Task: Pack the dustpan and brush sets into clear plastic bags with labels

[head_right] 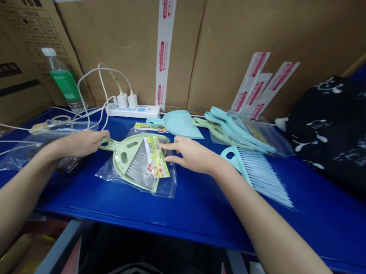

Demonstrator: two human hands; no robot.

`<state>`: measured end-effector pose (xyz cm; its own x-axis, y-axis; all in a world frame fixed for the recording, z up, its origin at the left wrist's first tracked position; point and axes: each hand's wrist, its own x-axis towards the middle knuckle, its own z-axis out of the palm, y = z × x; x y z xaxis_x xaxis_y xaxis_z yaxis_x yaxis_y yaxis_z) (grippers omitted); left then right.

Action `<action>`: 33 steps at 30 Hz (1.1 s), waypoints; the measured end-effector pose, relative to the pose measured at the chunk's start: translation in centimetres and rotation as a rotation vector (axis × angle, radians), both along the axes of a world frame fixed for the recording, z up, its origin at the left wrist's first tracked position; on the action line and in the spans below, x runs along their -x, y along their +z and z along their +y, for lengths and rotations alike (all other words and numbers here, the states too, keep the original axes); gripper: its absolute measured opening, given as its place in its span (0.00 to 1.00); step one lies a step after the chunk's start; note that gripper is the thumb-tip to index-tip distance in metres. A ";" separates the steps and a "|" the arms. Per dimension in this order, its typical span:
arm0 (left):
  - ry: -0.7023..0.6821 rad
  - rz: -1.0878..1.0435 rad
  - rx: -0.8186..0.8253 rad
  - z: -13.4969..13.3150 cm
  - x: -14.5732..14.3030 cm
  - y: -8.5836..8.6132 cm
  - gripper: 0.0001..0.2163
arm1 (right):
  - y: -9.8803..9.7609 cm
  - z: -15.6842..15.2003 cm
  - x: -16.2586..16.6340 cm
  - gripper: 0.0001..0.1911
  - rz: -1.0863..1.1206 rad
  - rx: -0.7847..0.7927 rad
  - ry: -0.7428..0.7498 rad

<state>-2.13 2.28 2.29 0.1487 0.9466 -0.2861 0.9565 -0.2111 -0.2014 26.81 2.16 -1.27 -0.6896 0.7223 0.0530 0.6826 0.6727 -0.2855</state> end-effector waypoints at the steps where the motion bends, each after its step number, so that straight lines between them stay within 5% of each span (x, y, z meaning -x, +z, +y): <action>1: 0.002 -0.002 0.000 0.0 0.0 0.0 0.14 | -0.1 -0.1 0.2 0.24 0.005 -0.004 -0.001; 15: -0.003 -0.002 0.013 0.1 0.1 0.0 0.15 | -1.2 -1.7 3.8 0.20 0.010 -0.127 -0.254; 23: -0.010 0.039 0.001 -0.1 -0.1 0.0 0.14 | -0.1 -1.2 1.8 0.17 0.081 -0.130 -0.265; 33: -0.001 0.054 0.005 -0.4 -0.3 0.2 0.15 | -0.1 -1.7 2.3 0.08 -0.143 -0.165 -0.336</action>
